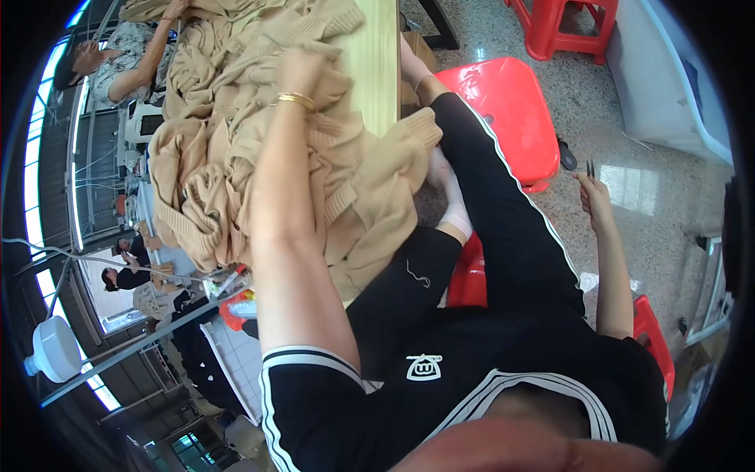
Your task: Trimming loose threads from buttons on a knitted sweater using small snips in a factory setting.
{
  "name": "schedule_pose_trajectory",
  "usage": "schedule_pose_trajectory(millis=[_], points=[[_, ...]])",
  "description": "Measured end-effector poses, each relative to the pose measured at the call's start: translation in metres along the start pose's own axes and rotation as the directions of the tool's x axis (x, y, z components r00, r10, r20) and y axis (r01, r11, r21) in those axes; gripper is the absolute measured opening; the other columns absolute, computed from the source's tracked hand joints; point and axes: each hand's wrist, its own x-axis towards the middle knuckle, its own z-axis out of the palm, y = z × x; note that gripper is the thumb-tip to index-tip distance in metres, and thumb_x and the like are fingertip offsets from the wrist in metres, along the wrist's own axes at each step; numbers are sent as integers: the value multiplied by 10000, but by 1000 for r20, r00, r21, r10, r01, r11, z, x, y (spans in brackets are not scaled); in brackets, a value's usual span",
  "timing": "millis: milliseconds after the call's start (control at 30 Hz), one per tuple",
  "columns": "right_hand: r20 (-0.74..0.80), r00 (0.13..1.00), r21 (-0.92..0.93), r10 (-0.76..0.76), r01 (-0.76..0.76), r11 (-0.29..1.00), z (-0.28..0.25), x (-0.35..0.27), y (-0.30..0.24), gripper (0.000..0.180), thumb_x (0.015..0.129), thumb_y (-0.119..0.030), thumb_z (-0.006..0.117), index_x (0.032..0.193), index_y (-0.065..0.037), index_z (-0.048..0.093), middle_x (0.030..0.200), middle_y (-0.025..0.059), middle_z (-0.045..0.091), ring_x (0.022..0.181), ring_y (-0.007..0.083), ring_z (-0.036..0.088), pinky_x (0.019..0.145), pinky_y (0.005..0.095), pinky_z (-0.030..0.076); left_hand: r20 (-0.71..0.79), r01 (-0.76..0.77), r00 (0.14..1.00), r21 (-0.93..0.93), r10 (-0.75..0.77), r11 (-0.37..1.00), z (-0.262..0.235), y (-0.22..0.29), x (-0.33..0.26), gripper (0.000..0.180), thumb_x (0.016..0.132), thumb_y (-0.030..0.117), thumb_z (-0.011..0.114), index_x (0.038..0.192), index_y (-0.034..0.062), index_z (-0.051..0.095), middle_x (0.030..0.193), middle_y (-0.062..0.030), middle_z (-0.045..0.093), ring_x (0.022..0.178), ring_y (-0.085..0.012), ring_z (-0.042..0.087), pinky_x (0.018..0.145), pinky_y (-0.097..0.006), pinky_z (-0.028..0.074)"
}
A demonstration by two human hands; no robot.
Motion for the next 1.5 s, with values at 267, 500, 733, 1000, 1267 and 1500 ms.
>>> schedule_pose_trajectory(millis=[267,500,733,1000,1267,1500], points=[[136,984,-53,-112,120,991,21,-21,-47,259,919,-340,609,990,-95,654,593,-114,375,458,-2,287,411,194,183,-55,-123,694,-992,-718,-42,-214,-66,-39,336,679,57,579,995,-57,604,1087,-184,637,1014,-343,614,968,-432,465],[484,681,-59,-550,652,756,163,-80,-142,537,842,-121,712,1320,-10,496,730,-83,441,642,8,379,548,184,293,-335,-297,669,-939,-664,174,-315,-70,-203,465,871,238,404,1182,-72,559,1162,-247,607,1049,-359,615,911,-483,512],[498,382,292,-778,771,566,277,-123,-160,636,785,52,556,1393,-96,441,679,-68,414,611,25,399,573,194,350,-488,-191,519,-866,-702,461,-333,-222,-417,425,850,236,463,1118,-70,588,1106,-229,623,1011,-329,620,889,-462,515],[434,559,295,-706,653,698,259,-69,-102,487,857,-73,628,1310,28,479,1110,69,609,890,68,560,821,225,467,22,426,696,-816,-717,389,-204,-122,-435,435,784,-5,503,1215,-34,559,1105,-74,601,1022,-189,565,921,-311,436],[377,605,168,-701,700,695,225,-59,-75,476,861,-137,658,1293,-1,511,722,-47,486,649,30,427,565,202,357,-305,-326,922,-284,237,902,-176,68,-254,242,843,141,630,1048,16,663,1080,-124,640,1030,-252,583,919,-344,423],[438,701,92,-563,588,804,198,-60,-53,401,897,-116,635,1278,-33,547,866,-59,544,741,6,453,655,187,397,97,-404,914,155,393,902,-70,69,-144,301,803,203,648,1064,56,677,1012,-191,662,920,-340,642,807,-361,501]])
